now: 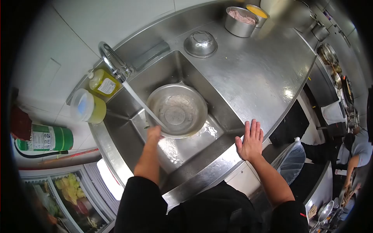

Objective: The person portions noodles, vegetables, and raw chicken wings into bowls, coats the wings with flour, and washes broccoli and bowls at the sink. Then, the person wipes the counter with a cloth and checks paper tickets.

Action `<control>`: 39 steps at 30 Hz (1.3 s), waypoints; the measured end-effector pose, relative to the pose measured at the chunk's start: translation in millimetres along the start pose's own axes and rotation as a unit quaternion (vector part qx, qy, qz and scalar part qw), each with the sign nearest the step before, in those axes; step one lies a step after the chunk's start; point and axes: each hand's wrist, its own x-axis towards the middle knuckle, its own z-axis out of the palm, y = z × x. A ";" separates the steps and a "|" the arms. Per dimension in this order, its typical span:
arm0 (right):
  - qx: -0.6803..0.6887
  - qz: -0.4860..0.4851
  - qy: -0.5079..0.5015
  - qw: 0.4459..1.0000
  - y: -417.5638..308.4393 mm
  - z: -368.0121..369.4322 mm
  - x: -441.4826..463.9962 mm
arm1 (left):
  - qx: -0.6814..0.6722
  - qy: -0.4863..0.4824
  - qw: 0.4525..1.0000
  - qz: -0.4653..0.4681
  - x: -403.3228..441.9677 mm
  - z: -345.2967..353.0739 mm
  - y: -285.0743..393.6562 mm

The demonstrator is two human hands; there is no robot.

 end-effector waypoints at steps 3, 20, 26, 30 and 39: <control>0.010 -0.008 0.027 1.000 1.6 2.6 -2.2 | 0.315 -0.001 0.938 0.141 -76.3 6.8 103.1; 0.025 0.002 0.023 0.999 7.2 7.6 -4.7 | 0.643 0.127 0.609 0.446 -185.2 23.0 192.7; 0.029 0.007 0.012 0.999 5.6 2.1 -4.5 | 0.534 0.121 0.736 0.398 -164.6 11.8 165.2; 0.031 0.004 0.016 0.999 4.7 2.1 -5.1 | 0.356 0.107 0.869 0.327 -89.2 -17.4 106.4; 0.022 0.000 0.015 1.000 0.4 1.3 -4.5 | -0.155 0.027 0.983 -0.096 -42.7 -28.8 -38.7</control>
